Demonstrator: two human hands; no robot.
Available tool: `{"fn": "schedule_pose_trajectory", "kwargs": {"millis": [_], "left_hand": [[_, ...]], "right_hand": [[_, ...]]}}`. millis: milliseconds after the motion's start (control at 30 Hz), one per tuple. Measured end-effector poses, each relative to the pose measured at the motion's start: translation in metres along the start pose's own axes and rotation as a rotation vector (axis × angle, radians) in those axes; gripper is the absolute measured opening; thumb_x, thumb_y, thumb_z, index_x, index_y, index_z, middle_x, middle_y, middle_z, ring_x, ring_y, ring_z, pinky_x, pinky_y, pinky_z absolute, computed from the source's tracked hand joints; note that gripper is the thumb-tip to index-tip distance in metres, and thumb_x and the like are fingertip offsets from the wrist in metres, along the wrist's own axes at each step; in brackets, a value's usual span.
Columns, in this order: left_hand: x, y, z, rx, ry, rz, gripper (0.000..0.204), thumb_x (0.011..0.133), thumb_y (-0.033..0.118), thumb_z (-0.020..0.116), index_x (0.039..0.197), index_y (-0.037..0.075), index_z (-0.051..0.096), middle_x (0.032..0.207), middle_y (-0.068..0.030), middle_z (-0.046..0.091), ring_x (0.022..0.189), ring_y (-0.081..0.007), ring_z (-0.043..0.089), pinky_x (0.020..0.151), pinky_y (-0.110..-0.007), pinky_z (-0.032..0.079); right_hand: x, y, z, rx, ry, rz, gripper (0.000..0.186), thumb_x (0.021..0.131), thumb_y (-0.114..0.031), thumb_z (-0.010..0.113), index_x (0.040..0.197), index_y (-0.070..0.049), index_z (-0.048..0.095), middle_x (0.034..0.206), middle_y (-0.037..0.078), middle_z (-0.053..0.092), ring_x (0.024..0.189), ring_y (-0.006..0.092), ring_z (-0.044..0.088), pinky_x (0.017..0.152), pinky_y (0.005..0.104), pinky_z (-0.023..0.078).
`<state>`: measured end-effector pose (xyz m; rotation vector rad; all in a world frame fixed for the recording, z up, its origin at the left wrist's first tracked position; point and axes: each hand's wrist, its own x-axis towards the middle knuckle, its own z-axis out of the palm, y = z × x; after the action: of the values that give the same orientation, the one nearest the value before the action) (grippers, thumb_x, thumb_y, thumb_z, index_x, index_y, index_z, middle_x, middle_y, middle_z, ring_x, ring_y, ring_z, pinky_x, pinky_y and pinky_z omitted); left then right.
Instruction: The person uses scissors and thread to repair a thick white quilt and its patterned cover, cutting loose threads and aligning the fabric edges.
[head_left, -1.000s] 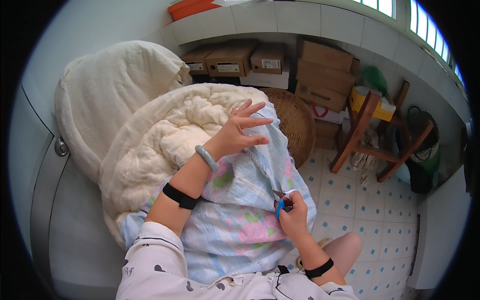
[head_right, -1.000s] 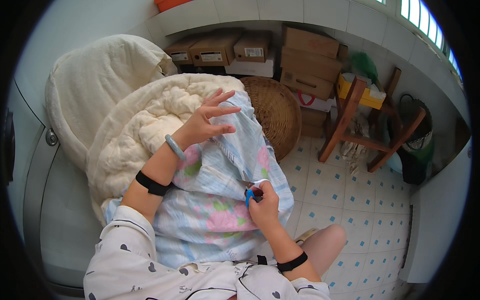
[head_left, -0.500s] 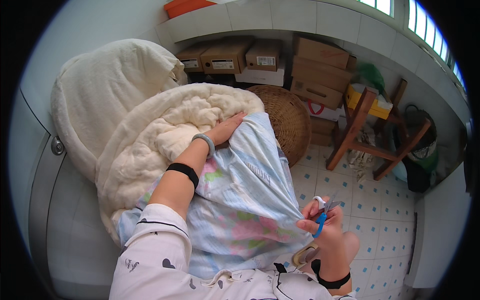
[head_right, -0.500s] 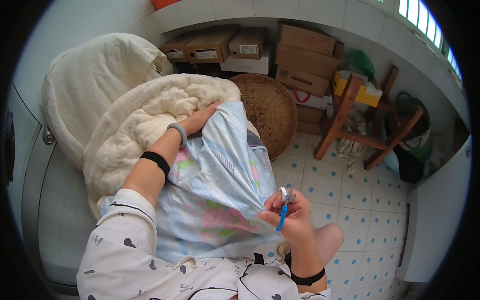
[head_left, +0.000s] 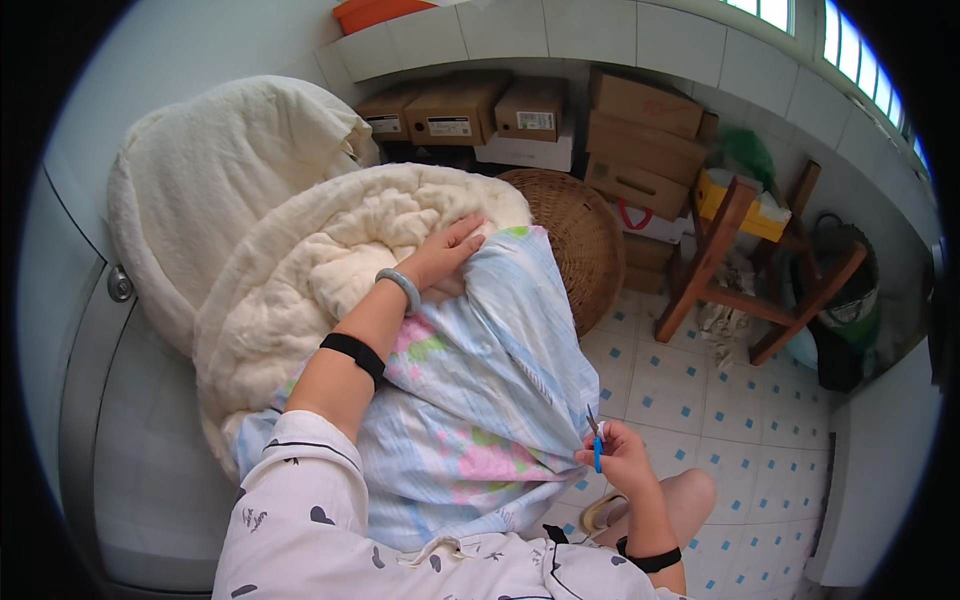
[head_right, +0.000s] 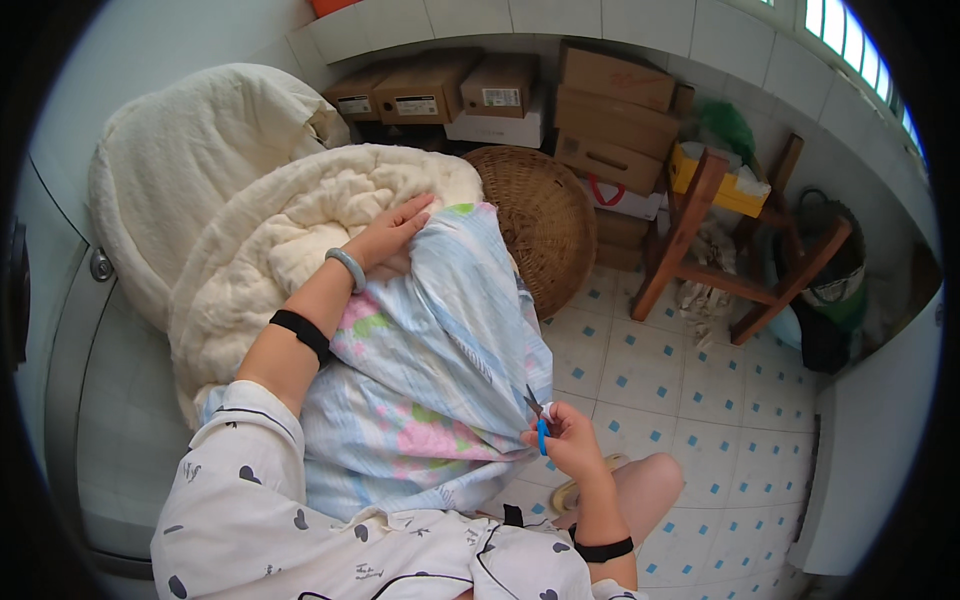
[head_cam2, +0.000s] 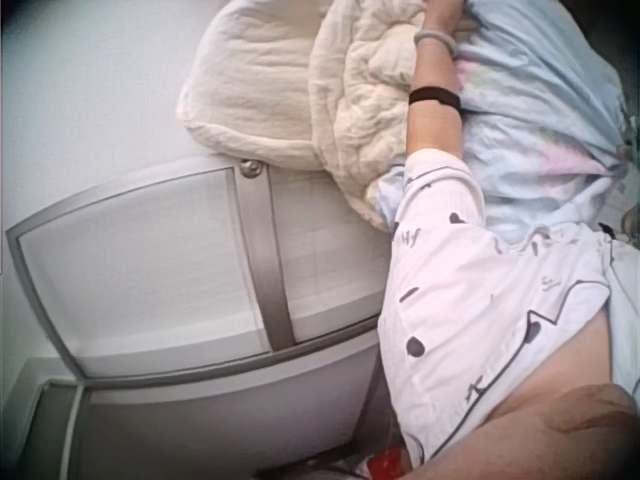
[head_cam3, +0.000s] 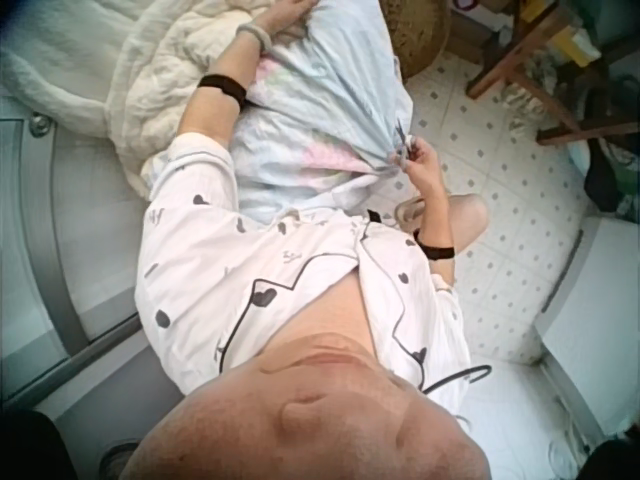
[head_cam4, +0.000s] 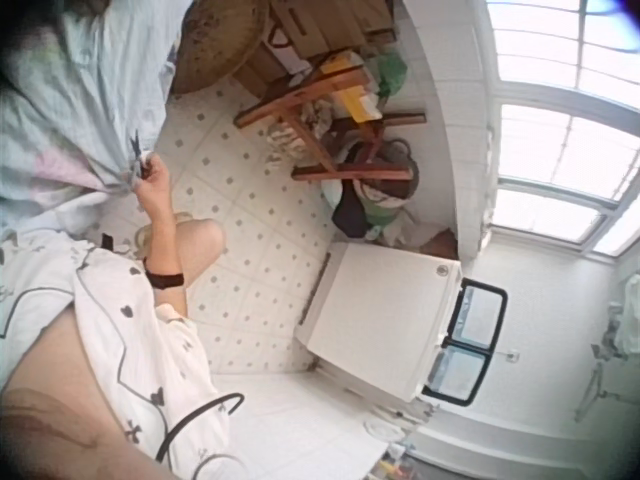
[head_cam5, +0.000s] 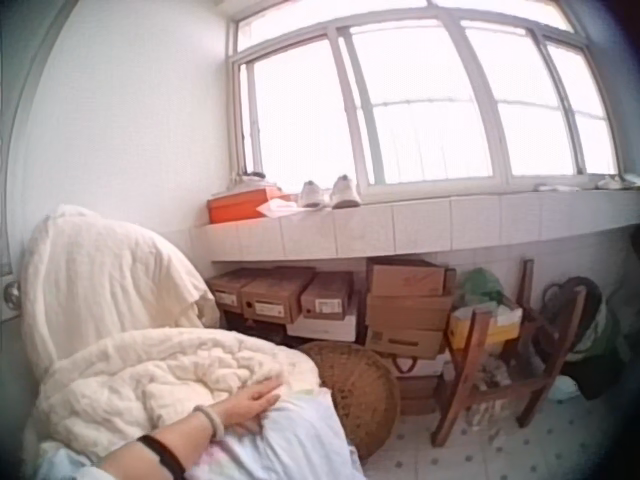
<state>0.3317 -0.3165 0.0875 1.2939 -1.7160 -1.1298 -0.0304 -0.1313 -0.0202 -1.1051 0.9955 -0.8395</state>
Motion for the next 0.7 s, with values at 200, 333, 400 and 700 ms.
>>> {"fn": "schedule_pose_trajectory", "kwargs": {"millis": [200, 333, 400, 700], "left_hand": [[-0.021, 0.012, 0.032, 0.44, 0.365, 0.243, 0.052, 0.089, 0.031, 0.061, 0.131, 0.004, 0.047, 0.14, -0.0226, 0.036, 0.131, -0.0316, 0.034, 0.107, -0.038, 0.028], [-0.043, 0.032, 0.065, 0.389, 0.524, 0.131, 0.056, 0.082, 0.035, 0.069, 0.113, -0.009, 0.05, 0.113, -0.0199, 0.054, 0.101, -0.027, 0.054, 0.086, -0.036, 0.045], [-0.049, 0.04, 0.072, 0.126, 0.445, -0.023, 0.06, 0.08, 0.036, 0.071, 0.109, -0.012, 0.049, 0.105, -0.018, 0.056, 0.091, -0.0235, 0.058, 0.077, -0.033, 0.05], [-0.088, 0.051, 0.09, 0.213, 0.183, 0.108, 0.058, 0.079, 0.028, 0.074, 0.117, -0.005, 0.045, 0.096, -0.0128, 0.061, 0.078, -0.0166, 0.057, 0.068, -0.027, 0.046]], "right_hand": [[0.06, -0.089, 0.025, -0.073, 0.371, -0.448, 0.032, 0.071, -0.006, 0.08, 0.084, -0.001, 0.051, 0.079, 0.004, 0.06, 0.069, 0.0074, 0.054, 0.065, 0.0224, 0.048], [0.092, -0.121, 0.053, -0.155, 0.291, -0.536, 0.031, 0.073, -0.01, 0.079, 0.083, -0.001, 0.051, 0.078, 0.005, 0.059, 0.071, 0.0085, 0.053, 0.065, 0.0236, 0.046], [0.104, -0.134, 0.062, -0.339, 0.27, -0.592, 0.04, 0.072, -0.022, 0.08, 0.086, 0.0, 0.05, 0.081, 0.008, 0.059, 0.075, 0.0141, 0.054, 0.068, 0.0284, 0.046], [0.136, -0.141, 0.105, -0.431, 0.299, -0.212, 0.063, 0.068, -0.031, 0.079, 0.104, 0.007, 0.046, 0.098, 0.017, 0.057, 0.091, 0.0229, 0.057, 0.078, 0.0327, 0.047]]}}
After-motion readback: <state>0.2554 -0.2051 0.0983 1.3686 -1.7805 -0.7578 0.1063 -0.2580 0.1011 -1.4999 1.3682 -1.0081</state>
